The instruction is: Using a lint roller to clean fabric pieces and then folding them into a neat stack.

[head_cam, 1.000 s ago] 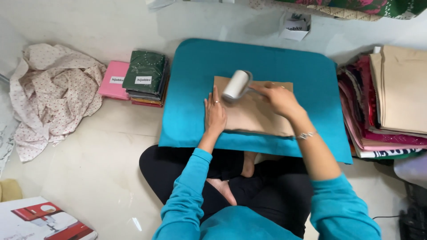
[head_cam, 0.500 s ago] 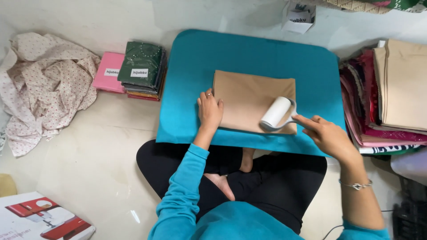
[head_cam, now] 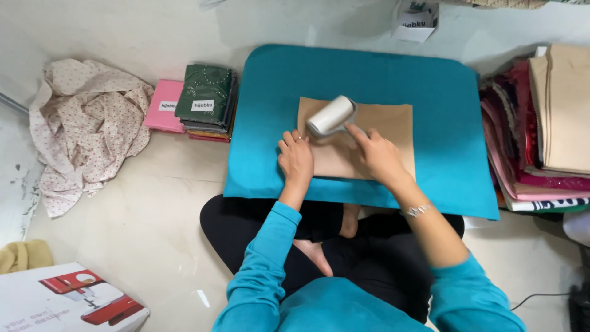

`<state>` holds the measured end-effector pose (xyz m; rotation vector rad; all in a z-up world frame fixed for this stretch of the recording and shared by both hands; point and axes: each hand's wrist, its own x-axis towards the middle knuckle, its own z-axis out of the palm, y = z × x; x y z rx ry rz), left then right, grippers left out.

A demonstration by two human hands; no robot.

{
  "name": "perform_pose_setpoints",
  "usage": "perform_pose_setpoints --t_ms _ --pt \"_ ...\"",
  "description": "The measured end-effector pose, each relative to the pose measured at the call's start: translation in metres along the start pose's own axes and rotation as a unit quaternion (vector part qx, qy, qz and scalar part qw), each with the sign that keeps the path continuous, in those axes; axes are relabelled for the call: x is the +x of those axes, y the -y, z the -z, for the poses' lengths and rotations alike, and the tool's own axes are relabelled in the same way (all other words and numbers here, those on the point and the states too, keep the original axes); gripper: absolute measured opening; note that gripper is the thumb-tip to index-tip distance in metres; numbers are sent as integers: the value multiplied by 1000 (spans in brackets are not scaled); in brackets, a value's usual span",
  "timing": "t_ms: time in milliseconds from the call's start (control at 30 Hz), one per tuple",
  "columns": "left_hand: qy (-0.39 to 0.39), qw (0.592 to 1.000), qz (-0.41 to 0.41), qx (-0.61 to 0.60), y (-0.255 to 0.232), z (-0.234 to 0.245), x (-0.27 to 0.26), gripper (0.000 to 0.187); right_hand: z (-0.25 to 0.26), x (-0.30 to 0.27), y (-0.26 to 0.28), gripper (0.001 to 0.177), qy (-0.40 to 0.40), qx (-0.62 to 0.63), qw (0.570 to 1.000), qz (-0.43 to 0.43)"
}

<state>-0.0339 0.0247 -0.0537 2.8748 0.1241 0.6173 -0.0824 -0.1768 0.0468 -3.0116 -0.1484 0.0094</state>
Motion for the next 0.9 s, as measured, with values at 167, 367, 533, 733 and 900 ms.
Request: perform_pose_setpoints --t_ms 167,367,533,733,900 --pt "2 1000 10 1 -7 3 -1 39 41 -95 -21 47 51 -31 997 -41" --pt "-21 998 22 57 -15 -6 -1 48 36 -135 -39 48 42 -72 987 -136" --pt "-15 999 47 -10 -7 -20 1 53 5 -53 -66 49 -66 -63 986 -142" --pt "139 977 99 -126 3 -9 14 56 2 -45 -66 49 -108 -37 985 -128" --pt "254 940 130 -187 9 -8 28 60 20 -147 -57 53 -66 -49 985 -151"
